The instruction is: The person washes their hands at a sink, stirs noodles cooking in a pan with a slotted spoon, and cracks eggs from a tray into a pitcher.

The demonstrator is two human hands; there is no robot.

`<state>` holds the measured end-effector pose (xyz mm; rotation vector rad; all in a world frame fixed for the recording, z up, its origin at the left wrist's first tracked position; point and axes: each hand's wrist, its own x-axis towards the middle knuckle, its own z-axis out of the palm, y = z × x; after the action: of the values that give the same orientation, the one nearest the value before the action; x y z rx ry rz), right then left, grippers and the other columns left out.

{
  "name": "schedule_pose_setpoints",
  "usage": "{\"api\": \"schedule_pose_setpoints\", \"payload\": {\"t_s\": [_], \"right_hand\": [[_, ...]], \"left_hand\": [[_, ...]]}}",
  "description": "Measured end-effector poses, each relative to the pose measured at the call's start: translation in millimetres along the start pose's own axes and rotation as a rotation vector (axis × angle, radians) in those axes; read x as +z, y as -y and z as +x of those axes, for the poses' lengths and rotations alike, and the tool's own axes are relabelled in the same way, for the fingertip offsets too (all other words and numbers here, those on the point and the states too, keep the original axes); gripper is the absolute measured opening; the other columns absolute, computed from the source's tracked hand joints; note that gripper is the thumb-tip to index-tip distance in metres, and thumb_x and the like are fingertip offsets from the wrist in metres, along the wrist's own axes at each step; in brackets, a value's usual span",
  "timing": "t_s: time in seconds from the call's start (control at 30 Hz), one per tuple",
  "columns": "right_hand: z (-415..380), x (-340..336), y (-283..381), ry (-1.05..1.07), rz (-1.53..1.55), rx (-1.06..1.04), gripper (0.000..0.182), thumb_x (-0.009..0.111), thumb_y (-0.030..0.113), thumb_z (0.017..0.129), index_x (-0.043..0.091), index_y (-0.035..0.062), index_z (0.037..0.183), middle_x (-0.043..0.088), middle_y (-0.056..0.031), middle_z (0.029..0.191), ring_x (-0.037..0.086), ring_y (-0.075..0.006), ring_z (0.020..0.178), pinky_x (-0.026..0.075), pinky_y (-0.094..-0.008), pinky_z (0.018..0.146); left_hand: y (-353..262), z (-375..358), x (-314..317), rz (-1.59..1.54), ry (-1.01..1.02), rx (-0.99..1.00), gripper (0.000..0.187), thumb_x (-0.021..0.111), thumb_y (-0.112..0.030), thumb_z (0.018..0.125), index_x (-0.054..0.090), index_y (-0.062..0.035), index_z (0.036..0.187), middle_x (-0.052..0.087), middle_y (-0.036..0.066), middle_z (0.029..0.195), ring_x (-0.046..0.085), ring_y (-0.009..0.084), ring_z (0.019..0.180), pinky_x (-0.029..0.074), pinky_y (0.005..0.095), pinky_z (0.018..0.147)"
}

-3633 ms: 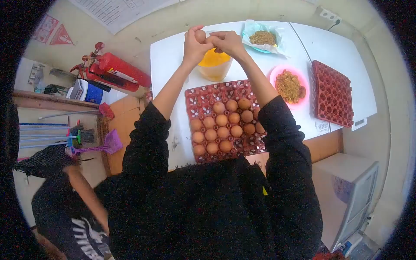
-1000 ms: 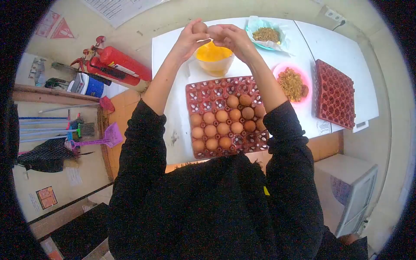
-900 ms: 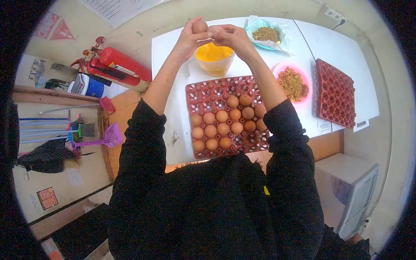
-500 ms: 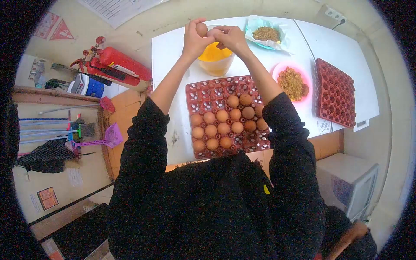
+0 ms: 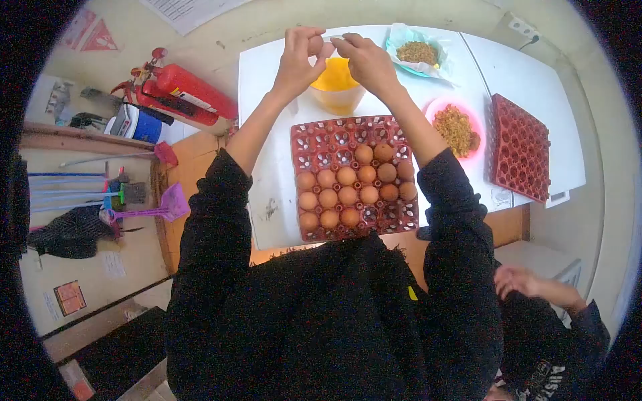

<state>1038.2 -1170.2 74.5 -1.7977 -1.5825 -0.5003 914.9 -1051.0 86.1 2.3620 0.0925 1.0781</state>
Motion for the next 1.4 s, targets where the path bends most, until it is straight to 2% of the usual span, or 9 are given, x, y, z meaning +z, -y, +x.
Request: {"api": "schedule_pose_setpoints", "payload": {"t_s": [0.3,0.43,0.6,0.77,0.87,1.13,1.27,1.3,1.4], "right_hand": [[86,82,140,0.184,0.539,0.003,0.021,0.054,0.014,0.067,0.056,0.0022,0.083,0.057,-0.0194,0.073,0.055,-0.0349,0.074,0.043,-0.0422,0.067],[104,165,160,0.364,0.306,0.012,0.041,0.060,0.019,0.069,0.053,0.0047,0.107,0.059,-0.0177,0.083,0.058,-0.0299,0.075,0.045,-0.0362,0.070],[59,76,119,0.550,0.300,-0.079,0.030,0.063,0.019,0.066,0.060,0.0050,0.093,0.061,-0.0139,0.082,0.058,-0.0290,0.077,0.045,-0.0370,0.069],[-40,23,88,1.323,-0.079,0.102,0.038,0.072,0.024,0.053,0.061,0.0015,0.080,0.060,-0.0170,0.083,0.058,-0.0275,0.078,0.047,-0.0378,0.065],[-96,8,99,1.377,0.083,0.139,0.037,0.069,0.021,0.056,0.061,0.0050,0.089,0.060,-0.0142,0.088,0.058,-0.0290,0.083,0.046,-0.0398,0.068],[-124,-7,99,0.999,0.154,0.290,0.030,0.056,0.016,0.063,0.056,0.0058,0.092,0.060,-0.0135,0.076,0.058,-0.0291,0.073,0.045,-0.0365,0.066],[-118,-25,77,0.794,0.894,0.722,0.030,0.054,0.008,0.065,0.056,0.0035,0.095,0.060,-0.0093,0.080,0.059,-0.0217,0.071,0.048,-0.0304,0.066],[-111,-31,69,0.680,1.342,1.003,0.032,0.054,0.005,0.065,0.055,0.0020,0.096,0.059,-0.0087,0.085,0.059,-0.0194,0.071,0.049,-0.0290,0.067],[-56,-56,53,0.106,1.264,0.782,0.034,0.059,0.004,0.067,0.050,-0.0023,0.099,0.053,-0.0112,0.098,0.057,-0.0169,0.076,0.049,-0.0269,0.069]], "left_hand": [[17,-57,-166,0.194,-0.120,-0.322,0.050,0.070,-0.011,0.062,0.047,-0.0053,0.107,0.045,0.012,0.101,0.048,0.0222,0.090,0.042,0.0287,0.076],[145,-128,-225,0.475,0.064,-0.476,0.054,0.072,-0.009,0.058,0.046,-0.0013,0.103,0.049,0.011,0.093,0.049,0.0222,0.089,0.044,0.0304,0.075],[200,-218,-240,0.007,-0.150,-0.955,0.055,0.072,-0.007,0.057,0.046,-0.0013,0.105,0.050,0.007,0.088,0.049,0.0168,0.079,0.044,0.0291,0.069],[158,-181,-199,-0.166,-0.136,-1.000,0.053,0.065,-0.005,0.067,0.040,-0.0063,0.114,0.051,0.003,0.079,0.051,0.0102,0.071,0.043,0.0229,0.062],[110,-124,-164,-0.530,-0.185,-1.023,0.046,0.062,-0.007,0.071,0.041,-0.0046,0.112,0.051,0.006,0.085,0.051,0.0125,0.074,0.042,0.0258,0.066],[29,-33,-81,-1.503,0.078,-0.933,0.039,0.055,-0.022,0.080,0.037,-0.0049,0.110,0.049,0.018,0.098,0.050,0.0280,0.091,0.044,0.0348,0.077],[16,-20,-61,-1.699,0.187,-1.024,0.036,0.047,-0.030,0.084,0.038,-0.0035,0.107,0.046,0.022,0.103,0.049,0.0290,0.090,0.044,0.0371,0.075],[18,-19,-57,-1.694,0.189,-1.020,0.036,0.047,-0.030,0.084,0.038,-0.0035,0.107,0.046,0.022,0.103,0.049,0.0290,0.090,0.044,0.0371,0.075],[9,-13,-45,-1.692,0.293,-1.010,0.042,0.044,-0.039,0.084,0.038,-0.0041,0.107,0.047,0.021,0.101,0.050,0.0259,0.083,0.044,0.0334,0.068]]}}
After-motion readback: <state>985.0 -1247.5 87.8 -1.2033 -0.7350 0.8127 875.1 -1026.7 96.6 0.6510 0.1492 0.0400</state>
